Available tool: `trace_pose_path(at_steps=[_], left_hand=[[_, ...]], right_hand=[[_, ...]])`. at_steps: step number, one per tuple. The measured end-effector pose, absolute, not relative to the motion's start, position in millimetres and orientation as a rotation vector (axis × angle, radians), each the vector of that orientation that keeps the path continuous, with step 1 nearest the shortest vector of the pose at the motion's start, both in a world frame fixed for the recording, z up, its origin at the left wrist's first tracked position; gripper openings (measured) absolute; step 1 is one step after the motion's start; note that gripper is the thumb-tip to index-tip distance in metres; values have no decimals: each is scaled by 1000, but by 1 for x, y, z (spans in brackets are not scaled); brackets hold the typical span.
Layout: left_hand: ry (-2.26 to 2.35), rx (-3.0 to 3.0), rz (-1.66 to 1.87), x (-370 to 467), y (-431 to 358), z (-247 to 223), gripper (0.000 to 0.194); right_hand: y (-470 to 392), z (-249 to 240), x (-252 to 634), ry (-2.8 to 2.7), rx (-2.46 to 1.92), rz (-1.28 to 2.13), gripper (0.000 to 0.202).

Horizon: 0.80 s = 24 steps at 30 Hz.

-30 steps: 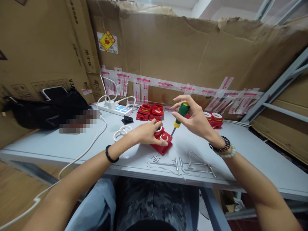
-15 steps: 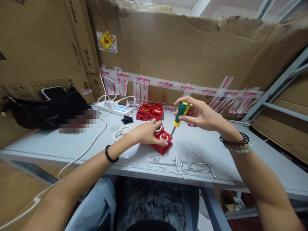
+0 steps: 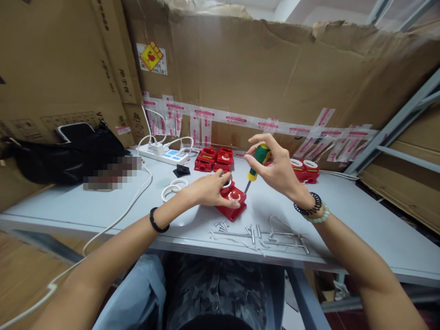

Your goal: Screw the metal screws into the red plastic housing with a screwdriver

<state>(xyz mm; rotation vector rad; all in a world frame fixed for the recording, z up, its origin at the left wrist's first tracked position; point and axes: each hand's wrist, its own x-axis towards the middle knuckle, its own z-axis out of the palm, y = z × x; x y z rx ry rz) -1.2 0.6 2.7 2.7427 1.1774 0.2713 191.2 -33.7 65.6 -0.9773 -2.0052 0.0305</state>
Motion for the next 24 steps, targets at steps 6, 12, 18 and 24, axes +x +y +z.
trace_pose_path(at_steps=[6, 12, 18, 24], left_hand=[[1190, 2732, 246, -1, 0, 4, 78], [1184, 2725, 246, -2, 0, 4, 78], [1193, 2723, 235, -1, 0, 4, 80], [1210, 2727, 233, 0, -2, 6, 81]], right_hand=[[-41, 88, 214, -2270, -1029, 365, 39], [-39, 108, 231, -2496, -1035, 474, 50], [-39, 101, 215, -2285, -1225, 38, 28], [-31, 81, 196, -1878, -1480, -693, 42]])
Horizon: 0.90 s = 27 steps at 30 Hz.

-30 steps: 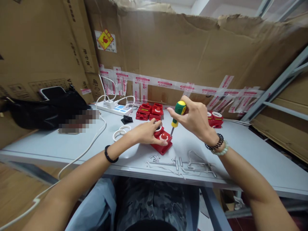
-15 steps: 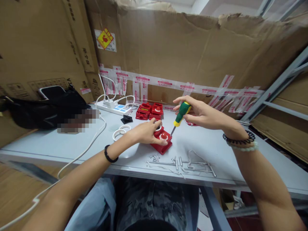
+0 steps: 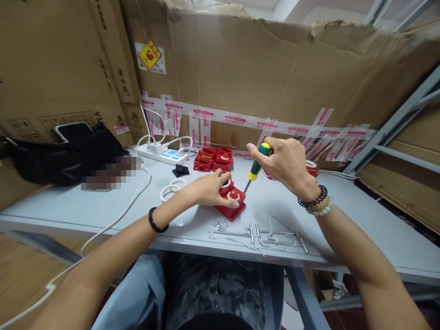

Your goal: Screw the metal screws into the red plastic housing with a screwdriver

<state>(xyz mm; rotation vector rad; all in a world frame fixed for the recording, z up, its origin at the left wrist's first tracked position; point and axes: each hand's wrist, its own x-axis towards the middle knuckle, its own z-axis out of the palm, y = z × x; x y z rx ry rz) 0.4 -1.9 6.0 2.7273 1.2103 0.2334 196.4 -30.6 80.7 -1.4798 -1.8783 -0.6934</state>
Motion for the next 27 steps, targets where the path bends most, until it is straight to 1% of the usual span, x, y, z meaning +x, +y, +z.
trace_pose_path(at_steps=[2, 8, 11, 13, 15, 17, 20, 22, 24, 25, 27], left_hand=[[1210, 2733, 236, 0, -2, 6, 81], [1199, 2736, 236, -1, -1, 5, 79], [1201, 2735, 232, -1, -1, 4, 79], [1197, 2731, 229, -1, -2, 5, 81], [1194, 2733, 219, 0, -2, 5, 83], [1199, 2740, 212, 0, -2, 5, 84], [1210, 2744, 221, 1, -2, 5, 85], [1214, 2741, 230, 1, -2, 5, 85], [1215, 2736, 244, 1, -3, 5, 83], [1217, 2732, 250, 1, -3, 6, 83], [1219, 2722, 248, 1, -3, 6, 82]], right_hand=[[-31, 79, 197, -1970, -1436, -571, 36], [-37, 90, 208, -2342, -990, 300, 39], [-40, 101, 211, -2427, -879, 467, 34], [-41, 106, 210, -2442, -864, 453, 30], [-41, 106, 207, -2398, -954, 303, 24], [-39, 102, 201, -2259, -1148, -7, 21], [-34, 90, 191, -1969, -1390, -518, 27], [-30, 83, 186, -1887, -1456, -668, 30], [-29, 81, 187, -1930, -1455, -631, 29], [-28, 82, 189, -1997, -1431, -541, 26], [-28, 86, 197, -2170, -1330, -254, 24]])
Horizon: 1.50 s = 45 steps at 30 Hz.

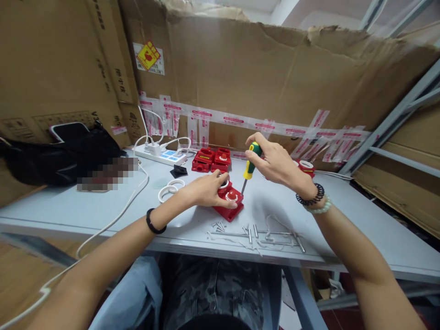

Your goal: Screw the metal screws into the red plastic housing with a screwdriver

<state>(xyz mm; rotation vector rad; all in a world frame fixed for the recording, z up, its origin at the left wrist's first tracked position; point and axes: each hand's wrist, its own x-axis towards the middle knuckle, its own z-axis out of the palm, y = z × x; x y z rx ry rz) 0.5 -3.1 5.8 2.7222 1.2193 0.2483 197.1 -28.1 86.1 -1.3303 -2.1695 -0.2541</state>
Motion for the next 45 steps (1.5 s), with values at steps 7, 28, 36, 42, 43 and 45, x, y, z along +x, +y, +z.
trace_pose_path(at_steps=[7, 28, 36, 42, 43, 45], left_hand=[[1209, 2721, 236, 0, -2, 5, 89], [1245, 2729, 215, 1, -3, 7, 86], [1240, 2734, 258, 2, -2, 4, 83], [1153, 2647, 232, -7, -2, 11, 83], [1079, 2624, 212, -10, -1, 12, 84], [914, 2597, 189, -18, 2, 15, 83]], right_hand=[[-28, 108, 225, -2454, -920, 466, 32], [-24, 102, 220, -2380, -872, 587, 27], [-18, 67, 193, -1830, -1109, -114, 14], [-12, 66, 195, -1802, -1102, -146, 13], [-10, 67, 196, -1810, -1100, -140, 13], [-7, 67, 201, -1829, -1085, -123, 13]])
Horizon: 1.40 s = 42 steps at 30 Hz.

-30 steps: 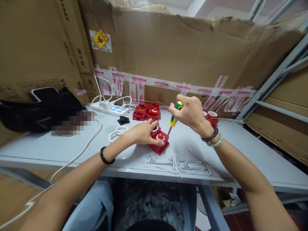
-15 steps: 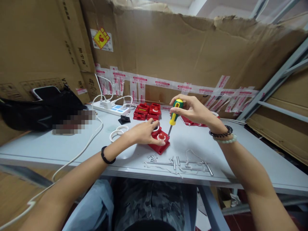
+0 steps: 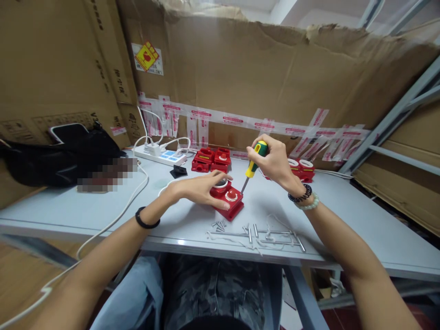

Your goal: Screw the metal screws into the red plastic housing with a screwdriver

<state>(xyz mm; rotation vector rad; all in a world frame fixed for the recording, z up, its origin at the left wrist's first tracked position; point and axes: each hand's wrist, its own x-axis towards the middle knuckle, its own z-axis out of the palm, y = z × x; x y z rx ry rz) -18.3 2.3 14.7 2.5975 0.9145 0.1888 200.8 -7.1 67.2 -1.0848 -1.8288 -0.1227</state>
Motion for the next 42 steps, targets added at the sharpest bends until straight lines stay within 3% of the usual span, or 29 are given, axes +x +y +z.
trace_pose_path(at_steps=[6, 14, 24, 30, 42], left_hand=[[903, 2607, 257, -24, 14, 10, 74], [1055, 2733, 327, -15, 11, 6, 84], [1053, 2741, 360, -9, 14, -2, 76], [1084, 2761, 394, -7, 16, -6, 69], [1082, 2745, 374, -7, 16, -6, 75]], right_hand=[[-11, 65, 209, -1848, -1013, -37, 14], [-29, 67, 207, -1884, -907, -85, 14], [-57, 49, 195, -1818, -870, 252, 14], [-68, 26, 187, -1898, -897, 241, 10], [-68, 33, 194, -1830, -827, 162, 11]])
